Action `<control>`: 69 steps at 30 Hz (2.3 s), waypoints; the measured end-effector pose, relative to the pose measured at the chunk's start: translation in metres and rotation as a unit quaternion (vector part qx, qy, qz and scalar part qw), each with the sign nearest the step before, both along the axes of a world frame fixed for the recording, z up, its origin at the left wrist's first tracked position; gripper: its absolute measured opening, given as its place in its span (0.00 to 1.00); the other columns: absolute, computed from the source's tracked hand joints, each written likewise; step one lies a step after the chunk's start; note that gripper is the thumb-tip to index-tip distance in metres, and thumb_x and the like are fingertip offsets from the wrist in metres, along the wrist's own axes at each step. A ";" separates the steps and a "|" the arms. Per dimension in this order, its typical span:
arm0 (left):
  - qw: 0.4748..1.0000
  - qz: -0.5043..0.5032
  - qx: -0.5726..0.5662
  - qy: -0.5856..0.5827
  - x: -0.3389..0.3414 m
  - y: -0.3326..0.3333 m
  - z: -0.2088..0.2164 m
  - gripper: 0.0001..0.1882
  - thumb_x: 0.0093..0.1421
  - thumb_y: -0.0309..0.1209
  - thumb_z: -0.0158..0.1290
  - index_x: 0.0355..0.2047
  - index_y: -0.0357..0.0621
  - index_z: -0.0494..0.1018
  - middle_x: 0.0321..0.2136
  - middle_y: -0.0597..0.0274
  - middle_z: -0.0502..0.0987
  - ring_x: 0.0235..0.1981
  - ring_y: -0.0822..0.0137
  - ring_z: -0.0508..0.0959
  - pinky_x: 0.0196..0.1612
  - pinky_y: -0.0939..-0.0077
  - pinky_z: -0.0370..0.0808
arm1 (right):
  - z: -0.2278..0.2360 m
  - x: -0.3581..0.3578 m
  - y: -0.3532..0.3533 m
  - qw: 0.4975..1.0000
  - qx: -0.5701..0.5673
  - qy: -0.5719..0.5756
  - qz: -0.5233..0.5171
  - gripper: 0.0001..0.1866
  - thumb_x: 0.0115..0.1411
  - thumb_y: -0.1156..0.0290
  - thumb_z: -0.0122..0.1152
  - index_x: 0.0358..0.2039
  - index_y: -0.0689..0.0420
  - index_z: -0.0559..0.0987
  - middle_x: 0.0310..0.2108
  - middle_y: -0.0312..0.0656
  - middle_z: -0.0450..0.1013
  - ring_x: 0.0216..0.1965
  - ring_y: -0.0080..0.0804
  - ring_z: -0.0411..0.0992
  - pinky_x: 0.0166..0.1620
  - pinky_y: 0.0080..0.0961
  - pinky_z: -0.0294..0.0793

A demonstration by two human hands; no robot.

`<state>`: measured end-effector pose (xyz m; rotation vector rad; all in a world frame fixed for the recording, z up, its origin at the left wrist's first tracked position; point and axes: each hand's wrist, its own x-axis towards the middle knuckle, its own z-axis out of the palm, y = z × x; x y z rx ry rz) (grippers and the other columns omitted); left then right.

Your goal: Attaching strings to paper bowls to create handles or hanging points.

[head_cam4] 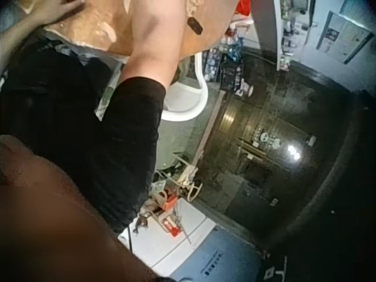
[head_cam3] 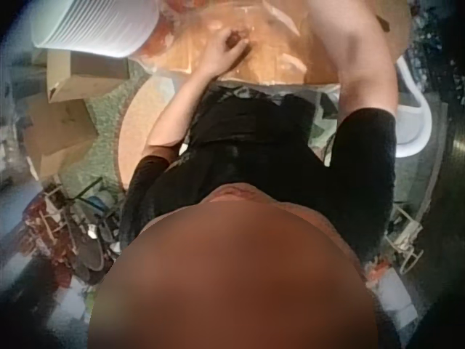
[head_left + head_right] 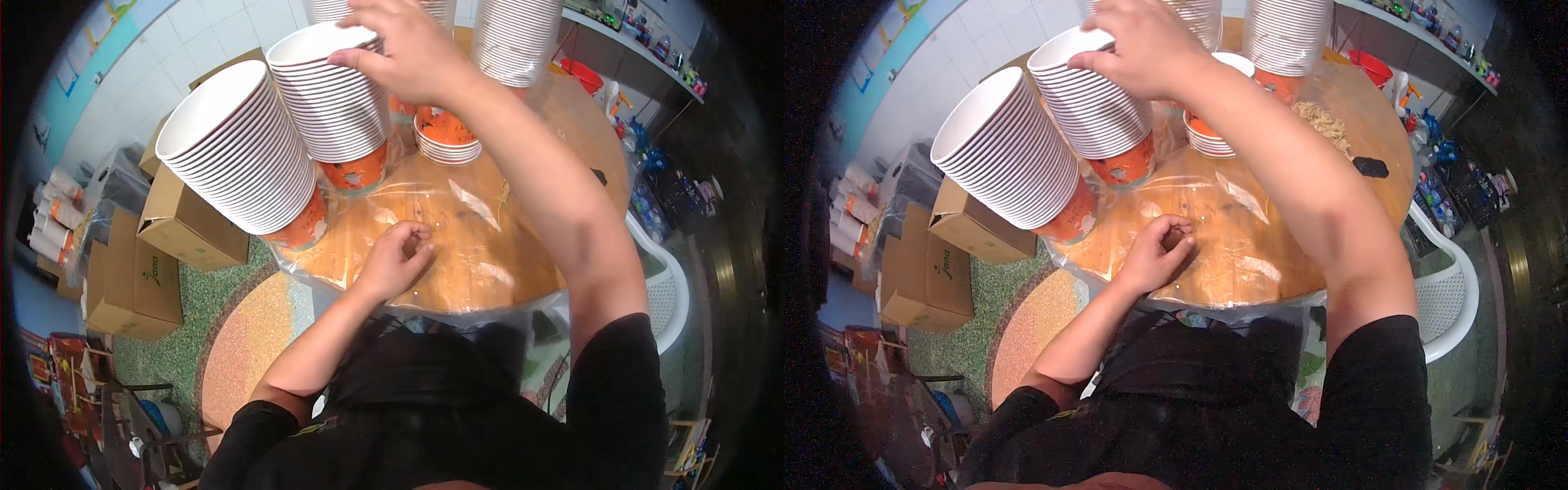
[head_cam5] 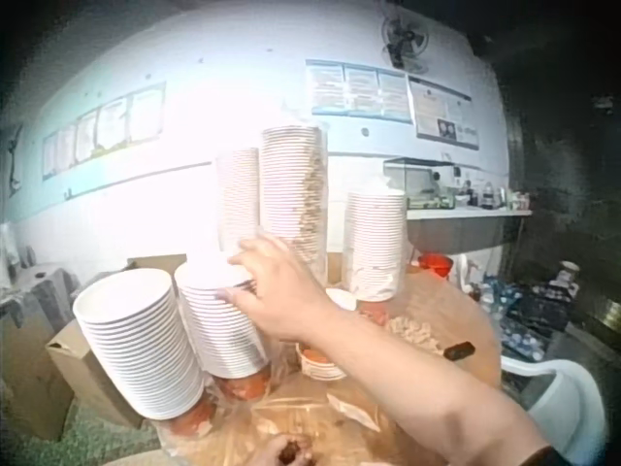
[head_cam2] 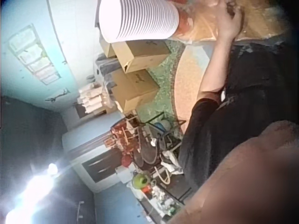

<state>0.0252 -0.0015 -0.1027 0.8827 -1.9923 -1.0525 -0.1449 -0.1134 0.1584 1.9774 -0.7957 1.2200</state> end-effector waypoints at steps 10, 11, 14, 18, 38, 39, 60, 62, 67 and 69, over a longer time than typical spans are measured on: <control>0.999 -0.002 -0.046 0.018 0.007 0.000 -0.001 0.15 0.72 0.32 0.66 0.52 0.36 0.79 0.45 0.54 0.85 0.47 0.64 0.84 0.55 0.67 0.81 | 0.021 0.021 -0.015 0.947 0.300 0.074 -0.087 0.17 0.75 0.54 0.63 0.48 0.53 0.90 0.42 0.46 0.87 0.47 0.48 0.84 0.54 0.45 0.81; 0.999 -0.006 -0.041 0.015 0.006 0.000 -0.002 0.15 0.72 0.32 0.66 0.52 0.36 0.79 0.45 0.54 0.85 0.48 0.63 0.85 0.55 0.67 0.81 | 0.019 0.022 -0.016 0.947 0.299 0.074 -0.088 0.17 0.75 0.54 0.63 0.48 0.53 0.90 0.42 0.46 0.87 0.47 0.48 0.84 0.54 0.45 0.81; 0.999 -0.010 -0.042 0.015 0.007 -0.002 -0.002 0.15 0.72 0.32 0.66 0.51 0.36 0.79 0.45 0.54 0.85 0.48 0.62 0.85 0.55 0.66 0.81 | 0.014 0.026 -0.015 0.936 0.348 -0.029 -0.043 0.15 0.75 0.56 0.62 0.51 0.49 0.90 0.43 0.48 0.87 0.46 0.50 0.85 0.52 0.42 0.83; 0.999 -0.012 -0.051 0.008 0.007 -0.001 0.000 0.14 0.72 0.32 0.65 0.51 0.36 0.79 0.45 0.54 0.85 0.48 0.62 0.84 0.55 0.66 0.81 | 0.013 0.030 -0.017 0.935 0.349 -0.037 -0.060 0.18 0.77 0.53 0.56 0.49 0.46 0.91 0.44 0.43 0.88 0.50 0.47 0.84 0.64 0.50 0.74; 0.997 0.002 -0.029 0.072 0.000 -0.001 -0.005 0.11 0.71 0.28 0.65 0.49 0.34 0.80 0.44 0.52 0.86 0.47 0.60 0.86 0.54 0.66 0.81 | 0.010 -0.039 0.141 0.979 -0.164 -0.124 0.008 0.05 0.69 0.67 0.69 0.40 0.52 0.88 0.40 0.41 0.85 0.42 0.49 0.81 0.53 0.46 0.72; 0.994 0.016 -0.045 0.097 0.000 -0.002 -0.008 0.10 0.71 0.28 0.64 0.47 0.33 0.81 0.42 0.50 0.85 0.46 0.55 0.86 0.53 0.65 0.81 | -0.012 -0.051 0.151 0.984 -0.164 -0.074 0.005 0.03 0.67 0.71 0.71 0.39 0.54 0.85 0.39 0.41 0.83 0.41 0.49 0.80 0.51 0.44 0.72; 0.908 -0.011 -0.405 -0.102 0.046 0.036 0.083 0.14 0.55 0.21 0.69 0.41 0.48 0.84 0.42 0.61 0.83 0.57 0.52 0.84 0.70 0.39 0.69 | -0.208 -0.114 0.209 0.950 0.211 -0.212 -0.090 0.11 0.58 0.76 0.78 0.42 0.56 0.87 0.44 0.45 0.83 0.48 0.49 0.81 0.54 0.44 0.80; 0.910 0.013 -0.396 -0.123 0.050 0.030 0.084 0.14 0.55 0.19 0.67 0.42 0.47 0.84 0.43 0.61 0.83 0.58 0.51 0.83 0.71 0.39 0.69 | -0.217 -0.143 0.196 0.902 0.324 -0.239 -0.156 0.10 0.60 0.77 0.76 0.42 0.57 0.87 0.44 0.46 0.83 0.46 0.51 0.81 0.53 0.43 0.80; 0.916 0.034 -0.379 -0.130 0.058 0.021 0.081 0.14 0.58 0.17 0.63 0.44 0.43 0.84 0.48 0.57 0.85 0.64 0.46 0.81 0.73 0.42 0.69 | -0.244 -0.185 0.154 0.902 0.399 -0.111 -0.126 0.07 0.62 0.78 0.72 0.41 0.59 0.88 0.46 0.45 0.83 0.52 0.50 0.79 0.58 0.43 0.78; 0.918 0.038 -0.375 -0.125 0.057 0.024 0.081 0.15 0.58 0.19 0.64 0.46 0.43 0.83 0.51 0.55 0.85 0.64 0.45 0.81 0.72 0.41 0.69 | -0.249 -0.184 0.142 0.898 0.421 -0.051 -0.116 0.09 0.63 0.77 0.71 0.43 0.58 0.88 0.47 0.46 0.82 0.56 0.49 0.76 0.60 0.43 0.77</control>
